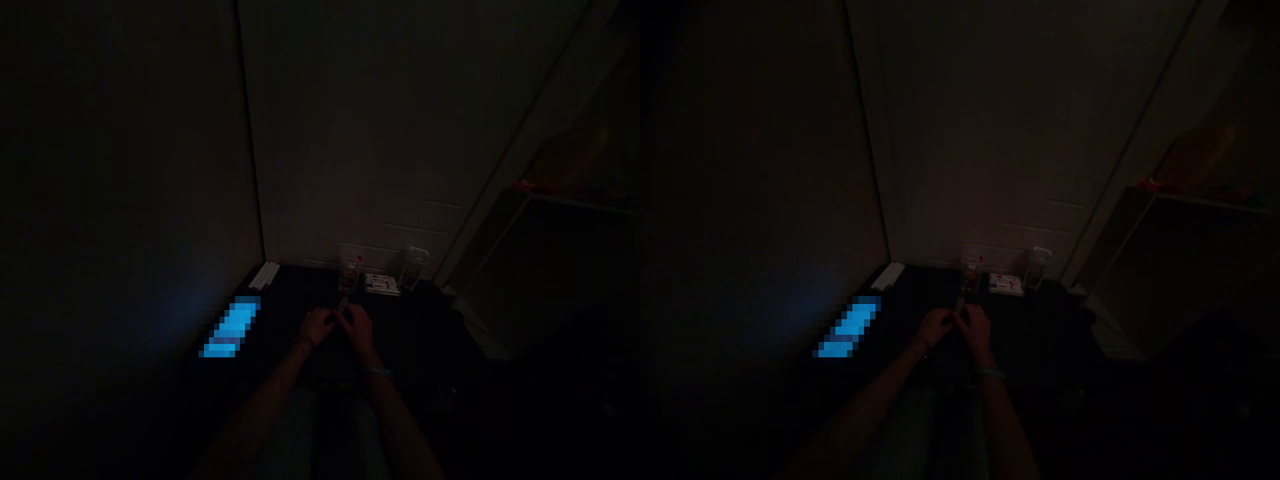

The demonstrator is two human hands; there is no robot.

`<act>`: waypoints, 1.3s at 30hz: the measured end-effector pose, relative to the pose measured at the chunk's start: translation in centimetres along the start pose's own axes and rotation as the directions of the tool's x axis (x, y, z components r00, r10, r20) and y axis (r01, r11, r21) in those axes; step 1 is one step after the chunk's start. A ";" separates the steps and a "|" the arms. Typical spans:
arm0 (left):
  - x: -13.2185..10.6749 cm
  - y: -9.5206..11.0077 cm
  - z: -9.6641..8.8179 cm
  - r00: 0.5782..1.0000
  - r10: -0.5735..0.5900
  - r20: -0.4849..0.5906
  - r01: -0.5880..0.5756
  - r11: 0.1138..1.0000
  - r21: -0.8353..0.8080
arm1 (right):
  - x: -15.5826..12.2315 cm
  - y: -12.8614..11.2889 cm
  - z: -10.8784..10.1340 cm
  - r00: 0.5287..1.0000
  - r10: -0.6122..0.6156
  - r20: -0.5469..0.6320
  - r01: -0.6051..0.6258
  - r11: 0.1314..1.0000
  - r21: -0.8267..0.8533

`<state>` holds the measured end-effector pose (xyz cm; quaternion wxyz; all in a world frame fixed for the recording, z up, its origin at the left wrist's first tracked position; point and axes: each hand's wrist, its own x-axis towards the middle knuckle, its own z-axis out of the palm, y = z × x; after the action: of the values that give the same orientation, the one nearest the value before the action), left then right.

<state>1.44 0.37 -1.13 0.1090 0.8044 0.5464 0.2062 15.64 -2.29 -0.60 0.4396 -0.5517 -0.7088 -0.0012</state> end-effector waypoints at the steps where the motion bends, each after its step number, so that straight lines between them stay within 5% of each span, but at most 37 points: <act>1: 0.0 0.0 0.0 1.000 -0.004 0.009 0.004 1.000 -0.009 | 0.0 -0.1 0.0 1.000 -0.010 0.000 0.010 1.000 0.003; 29: 0.2 0.1 -0.9 0.999 -0.022 0.046 0.029 0.985 -0.172 | 0.1 -1.1 -0.5 0.990 -0.099 0.098 0.106 0.991 -0.076; 39: 0.4 -0.4 -0.3 0.996 -0.073 0.043 0.078 0.991 -0.113 | 0.0 -1.2 -0.3 0.987 -0.120 0.107 0.130 0.987 -0.090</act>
<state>1.15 0.88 -0.92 0.1732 0.7794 0.5615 0.2172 14.92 -2.89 0.21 0.3748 -0.5261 -0.7626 -0.0348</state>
